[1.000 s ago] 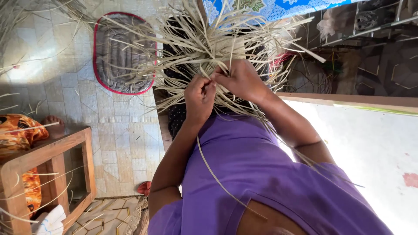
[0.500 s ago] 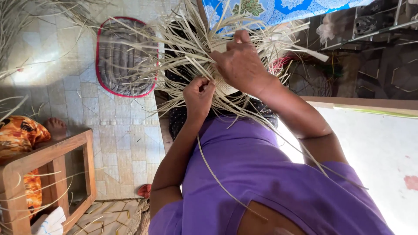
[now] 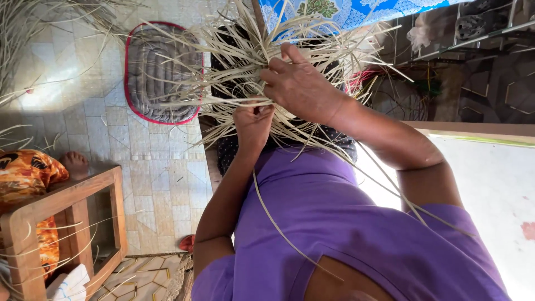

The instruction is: A person is weaving a hat using long, thin strands of straw.

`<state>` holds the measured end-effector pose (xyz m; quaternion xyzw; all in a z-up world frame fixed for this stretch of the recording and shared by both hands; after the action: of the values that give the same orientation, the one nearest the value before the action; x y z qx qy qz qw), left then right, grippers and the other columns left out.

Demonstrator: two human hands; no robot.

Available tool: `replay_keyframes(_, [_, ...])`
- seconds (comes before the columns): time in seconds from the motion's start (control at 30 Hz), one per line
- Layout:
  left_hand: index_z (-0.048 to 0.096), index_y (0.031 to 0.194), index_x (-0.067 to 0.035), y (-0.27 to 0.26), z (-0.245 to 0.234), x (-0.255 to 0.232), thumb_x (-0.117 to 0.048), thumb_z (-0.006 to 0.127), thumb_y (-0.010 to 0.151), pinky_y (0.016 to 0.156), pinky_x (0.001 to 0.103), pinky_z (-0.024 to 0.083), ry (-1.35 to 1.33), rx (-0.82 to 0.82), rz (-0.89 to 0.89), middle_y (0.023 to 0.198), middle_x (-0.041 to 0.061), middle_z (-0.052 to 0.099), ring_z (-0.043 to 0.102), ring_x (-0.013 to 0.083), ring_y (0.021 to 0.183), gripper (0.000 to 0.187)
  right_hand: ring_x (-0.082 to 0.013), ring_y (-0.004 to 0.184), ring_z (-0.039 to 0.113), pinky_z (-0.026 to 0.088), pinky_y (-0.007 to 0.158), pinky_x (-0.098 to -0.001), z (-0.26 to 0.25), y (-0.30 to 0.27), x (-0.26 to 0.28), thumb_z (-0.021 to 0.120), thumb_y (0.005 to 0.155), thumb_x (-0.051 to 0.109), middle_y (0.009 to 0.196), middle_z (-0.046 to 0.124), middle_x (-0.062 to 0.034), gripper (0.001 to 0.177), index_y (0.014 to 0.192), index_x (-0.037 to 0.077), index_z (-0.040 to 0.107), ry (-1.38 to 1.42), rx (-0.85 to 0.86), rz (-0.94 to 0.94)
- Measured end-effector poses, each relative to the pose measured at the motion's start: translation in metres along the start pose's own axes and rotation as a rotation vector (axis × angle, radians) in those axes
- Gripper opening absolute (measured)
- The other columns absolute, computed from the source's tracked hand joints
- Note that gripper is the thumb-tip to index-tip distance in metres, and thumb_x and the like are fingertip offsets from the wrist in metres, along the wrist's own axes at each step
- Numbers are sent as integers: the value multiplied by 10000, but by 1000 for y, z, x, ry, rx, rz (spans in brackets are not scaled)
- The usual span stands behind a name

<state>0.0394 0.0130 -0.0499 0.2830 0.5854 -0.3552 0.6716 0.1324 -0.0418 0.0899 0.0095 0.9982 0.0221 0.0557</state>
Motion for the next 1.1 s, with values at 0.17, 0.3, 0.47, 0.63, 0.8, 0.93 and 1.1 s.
replay_keyframes(0.17, [485, 918, 82, 4, 2, 45, 108, 531, 772, 817, 273, 491, -1272, 10, -271, 942, 154, 491, 486, 156, 820, 155, -122, 856, 518, 206, 1025, -365, 22, 5, -4, 725, 703, 133, 785, 559, 95, 123, 766, 212, 656, -106, -59, -73])
replay_keyframes(0.3, [590, 637, 63, 9, -3, -4, -2, 636, 744, 389, 177, 278, 115, -132, -65, 532, -8, 475, 336, 46, 460, 134, -149, 754, 448, 228, 962, -343, 5, 0, -2, 667, 776, 89, 660, 452, 23, 134, 680, 163, 608, -125, -185, 15])
replay_keyframes(0.47, [511, 732, -91, 1, 0, -34, -158, 565, 873, 455, 308, 317, -13, -27, -217, 520, -27, 377, 331, 39, 444, 165, -169, 512, 443, 336, 788, -402, -9, -29, 21, 651, 602, -8, 546, 512, -28, 123, 544, 80, 587, 34, -239, 86])
replay_keyframes(0.63, [561, 703, -87, 2, 0, -16, -181, 639, 843, 437, 273, 380, 142, -29, -143, 539, 33, 499, 500, 86, 492, 186, -196, 548, 534, 365, 739, -402, 0, -64, 19, 660, 612, 141, 590, 554, -49, 72, 644, 93, 618, 196, -82, 78])
replay_keyframes(0.8, [608, 749, -26, 0, -3, -13, -151, 586, 870, 429, 303, 407, 186, -45, -53, 529, 75, 514, 514, 129, 469, 175, -196, 460, 509, 400, 693, -366, -87, -97, 6, 616, 751, 171, 487, 527, -29, 190, 577, 98, 600, 641, -94, 21])
replay_keyframes(0.93, [607, 716, -42, -2, 1, -15, -121, 565, 866, 441, 298, 384, 164, -30, -35, 538, 54, 477, 485, 95, 512, 174, -150, 451, 578, 501, 497, -304, -52, -97, -9, 670, 720, 444, 563, 626, -49, 384, 764, 63, 674, 1674, 167, -358])
replay_keyframes(1.1, [573, 694, -37, -2, 0, -21, -137, 589, 868, 467, 332, 375, 156, -14, -1, 552, 59, 465, 483, 110, 533, 201, -139, 269, 502, 537, 426, -309, 71, -82, -23, 383, 883, 516, 587, 586, -168, 646, 929, -99, 575, 2086, 20, 144])
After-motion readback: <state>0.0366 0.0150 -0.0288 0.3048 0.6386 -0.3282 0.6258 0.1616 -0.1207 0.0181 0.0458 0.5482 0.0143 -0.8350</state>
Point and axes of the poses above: each hand's wrist, its own y-axis towards the middle knuckle, its own z-axis out of the palm, x = y × z, the point moved 3 cm from there along y, towards the middle knuckle
